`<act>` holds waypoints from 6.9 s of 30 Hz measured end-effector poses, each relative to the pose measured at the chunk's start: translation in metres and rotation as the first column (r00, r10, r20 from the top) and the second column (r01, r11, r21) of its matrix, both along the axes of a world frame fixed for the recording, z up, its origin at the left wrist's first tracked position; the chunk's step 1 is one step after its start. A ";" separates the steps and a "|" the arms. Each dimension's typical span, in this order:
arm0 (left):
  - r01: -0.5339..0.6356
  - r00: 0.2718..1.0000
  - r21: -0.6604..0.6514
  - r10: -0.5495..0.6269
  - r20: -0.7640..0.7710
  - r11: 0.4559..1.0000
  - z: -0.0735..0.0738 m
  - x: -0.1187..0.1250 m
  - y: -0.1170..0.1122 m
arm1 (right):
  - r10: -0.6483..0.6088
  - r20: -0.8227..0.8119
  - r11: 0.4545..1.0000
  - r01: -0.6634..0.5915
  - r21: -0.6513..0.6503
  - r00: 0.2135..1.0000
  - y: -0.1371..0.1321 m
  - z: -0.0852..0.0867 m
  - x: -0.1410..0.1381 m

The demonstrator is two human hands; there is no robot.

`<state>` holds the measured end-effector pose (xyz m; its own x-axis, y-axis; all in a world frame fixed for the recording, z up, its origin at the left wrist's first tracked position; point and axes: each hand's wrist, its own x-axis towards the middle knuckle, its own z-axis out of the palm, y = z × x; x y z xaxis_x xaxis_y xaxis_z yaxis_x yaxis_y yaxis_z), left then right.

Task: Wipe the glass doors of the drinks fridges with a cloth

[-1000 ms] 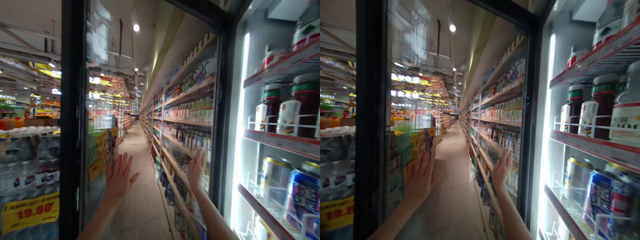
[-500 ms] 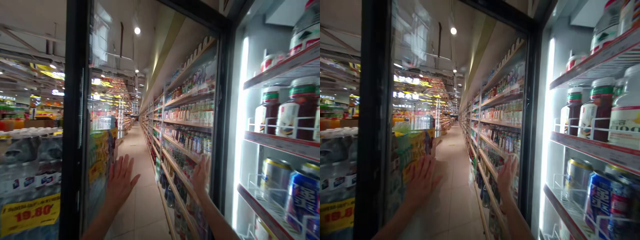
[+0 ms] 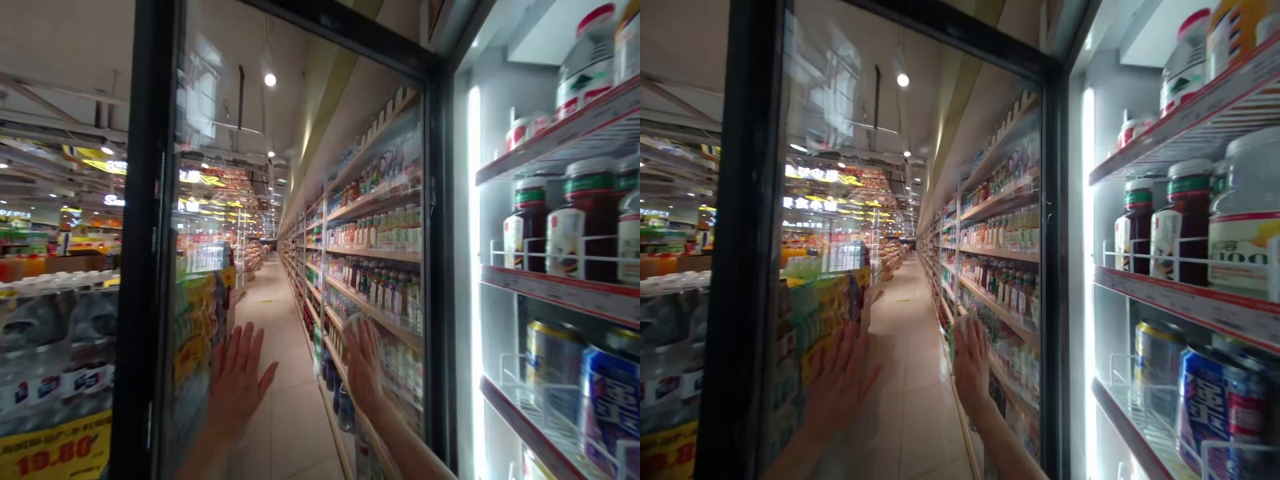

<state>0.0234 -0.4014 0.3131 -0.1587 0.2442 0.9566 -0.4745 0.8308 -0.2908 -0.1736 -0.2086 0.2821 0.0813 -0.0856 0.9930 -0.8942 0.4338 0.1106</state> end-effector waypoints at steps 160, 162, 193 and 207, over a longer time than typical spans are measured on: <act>0.068 0.992 0.032 -0.072 0.108 0.997 -0.004 -0.016 0.054 | 0.002 0.264 0.970 0.062 -0.233 0.965 0.016 0.001 -0.006; 0.072 0.992 0.041 -0.076 0.104 0.997 -0.005 -0.016 0.055 | 0.027 0.352 0.935 0.102 -0.341 0.936 0.029 0.005 -0.020; 0.128 0.990 0.064 -0.132 0.052 0.990 -0.007 -0.021 0.040 | 0.029 0.097 1.000 -0.028 -0.007 0.995 0.023 -0.029 -0.012; 0.109 0.992 0.040 -0.111 0.052 0.993 -0.004 -0.017 0.040 | 0.041 -0.012 0.997 -0.041 -0.066 0.999 -0.009 0.005 0.022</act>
<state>0.0065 -0.3617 0.3094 -0.1841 0.2278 0.9562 -0.3640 0.8878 -0.2816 -0.1512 -0.2179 0.2874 0.0943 -0.0156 0.9954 -0.9103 0.4036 0.0926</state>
